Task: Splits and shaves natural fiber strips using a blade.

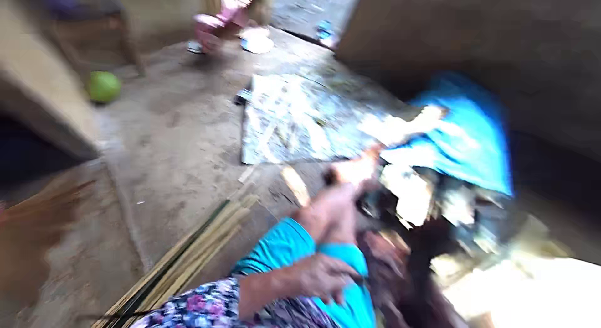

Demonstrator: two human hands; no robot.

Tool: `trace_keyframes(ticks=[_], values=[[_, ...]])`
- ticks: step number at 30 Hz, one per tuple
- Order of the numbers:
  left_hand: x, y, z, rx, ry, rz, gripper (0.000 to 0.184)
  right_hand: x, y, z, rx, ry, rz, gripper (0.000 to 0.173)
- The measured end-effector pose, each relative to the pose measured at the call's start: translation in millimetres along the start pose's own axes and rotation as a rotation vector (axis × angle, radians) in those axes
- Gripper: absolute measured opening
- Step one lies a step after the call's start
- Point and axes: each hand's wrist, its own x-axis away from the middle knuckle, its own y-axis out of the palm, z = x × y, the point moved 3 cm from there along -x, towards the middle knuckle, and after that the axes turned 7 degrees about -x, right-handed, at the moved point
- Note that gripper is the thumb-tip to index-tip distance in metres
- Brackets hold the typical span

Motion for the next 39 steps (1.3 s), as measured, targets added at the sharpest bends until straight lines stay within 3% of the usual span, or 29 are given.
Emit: trace_keyframes(ticks=[3, 14, 25, 39], values=[[4, -4, -16, 0.103, -0.072, -0.08, 0.031, -3, 10, 7, -0.13, 0.001, -0.047, 0.072], [15, 6, -26, 0.364, -0.023, -0.136, 0.026, 3, 28, 21, -0.373, 0.177, -0.387, 0.086], [15, 8, -26, 0.328, -0.034, -0.1, 0.027, -2, 28, 29, -0.391, 0.167, -0.4, 0.078], [15, 13, -26, 0.299, -0.049, -0.082, 0.027, 0, 21, 31, -0.373, 0.179, -0.388, 0.083]])
